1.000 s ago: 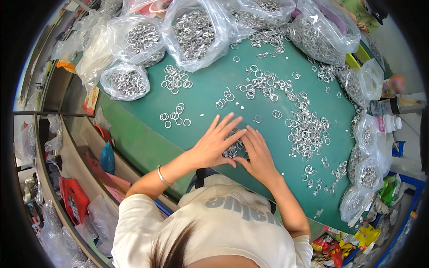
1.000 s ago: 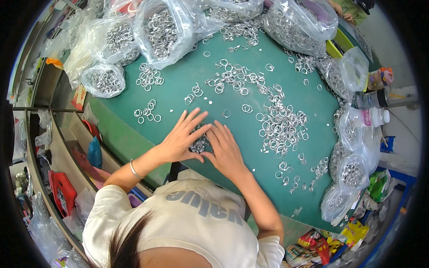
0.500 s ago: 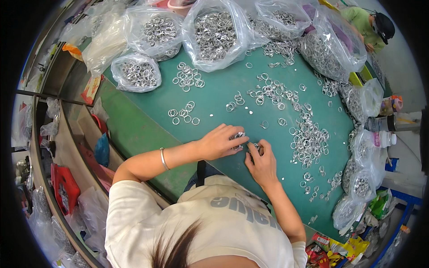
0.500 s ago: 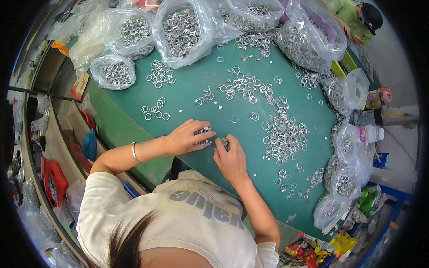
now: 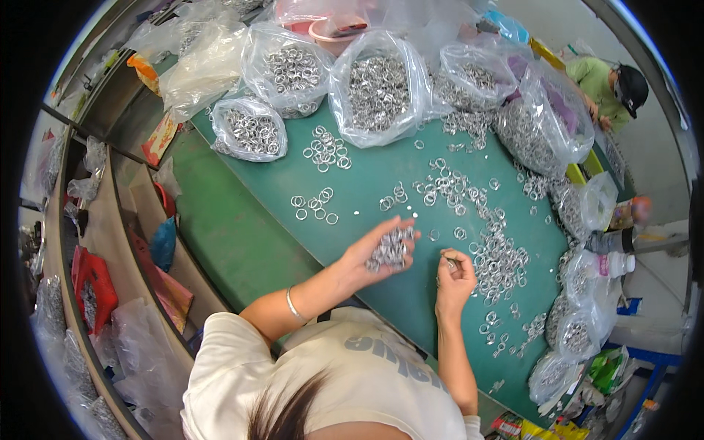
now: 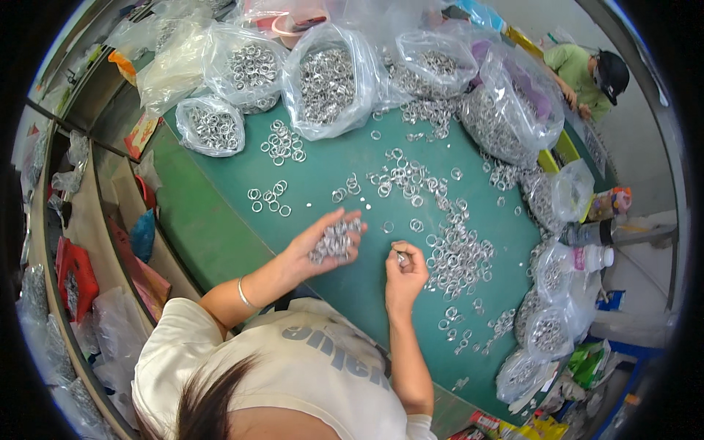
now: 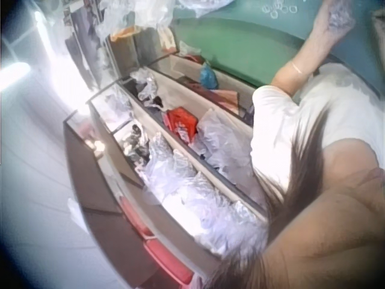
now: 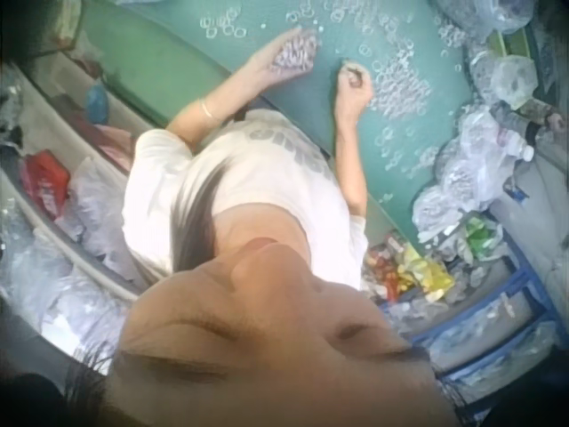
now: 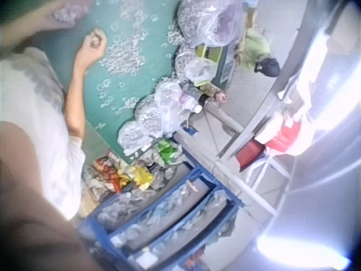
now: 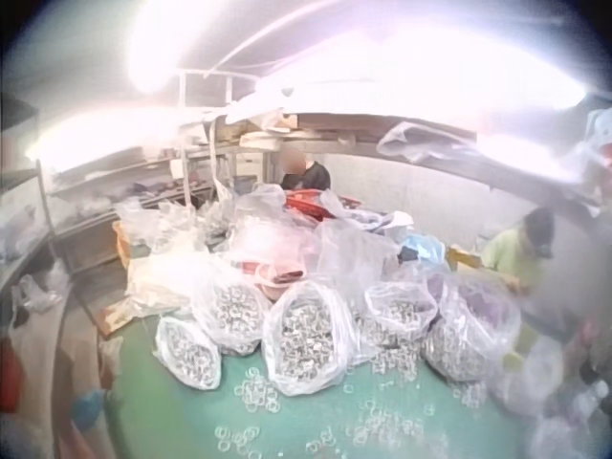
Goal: The person sorts metal rings on a table by hand and gathers them into a pile.
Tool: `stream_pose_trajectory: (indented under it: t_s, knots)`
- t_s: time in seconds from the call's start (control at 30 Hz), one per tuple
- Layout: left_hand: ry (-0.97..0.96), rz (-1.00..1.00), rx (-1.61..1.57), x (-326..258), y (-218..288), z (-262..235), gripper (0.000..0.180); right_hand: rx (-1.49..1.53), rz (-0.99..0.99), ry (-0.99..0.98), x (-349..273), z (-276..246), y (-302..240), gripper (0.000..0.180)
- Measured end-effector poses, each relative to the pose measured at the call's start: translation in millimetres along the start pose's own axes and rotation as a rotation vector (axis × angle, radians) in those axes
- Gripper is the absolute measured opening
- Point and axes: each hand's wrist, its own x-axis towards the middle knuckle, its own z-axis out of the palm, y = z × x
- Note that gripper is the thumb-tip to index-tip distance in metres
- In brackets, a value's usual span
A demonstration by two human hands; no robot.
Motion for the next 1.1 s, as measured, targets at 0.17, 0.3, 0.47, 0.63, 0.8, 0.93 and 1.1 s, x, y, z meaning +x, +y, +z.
stream_pose_trajectory:
  t_s: [0.17,0.3,0.47,0.63,0.8,0.93,1.1]
  knots:
    - [0.045,-0.031,-0.158,-8.0,-24.8,-1.5,0.030,0.778,0.498,-0.019,22.2,34.4,-52.5,0.010]
    - [0.064,0.120,-0.178,-6.3,-11.6,3.1,0.025,1.078,0.800,-0.163,36.7,52.2,-33.4,0.017]
    - [0.074,0.537,0.041,-6.1,49.8,59.3,0.022,0.767,0.659,-0.166,86.7,133.1,-61.8,0.018]
    - [0.016,1.075,0.433,64.5,152.5,126.9,0.029,0.456,0.141,-0.246,176.2,222.9,-81.9,0.034]
    - [0.238,1.484,1.307,110.8,184.3,117.3,0.034,-0.595,-0.536,-0.262,207.8,220.3,-56.6,0.044]
    - [0.177,1.567,1.540,54.6,167.4,105.9,0.035,-1.080,-0.991,-0.462,178.9,182.9,-71.8,0.046]
    - [0.788,1.459,1.720,46.2,187.3,53.9,0.043,-1.502,-1.265,-0.841,167.7,155.5,-69.2,0.020]
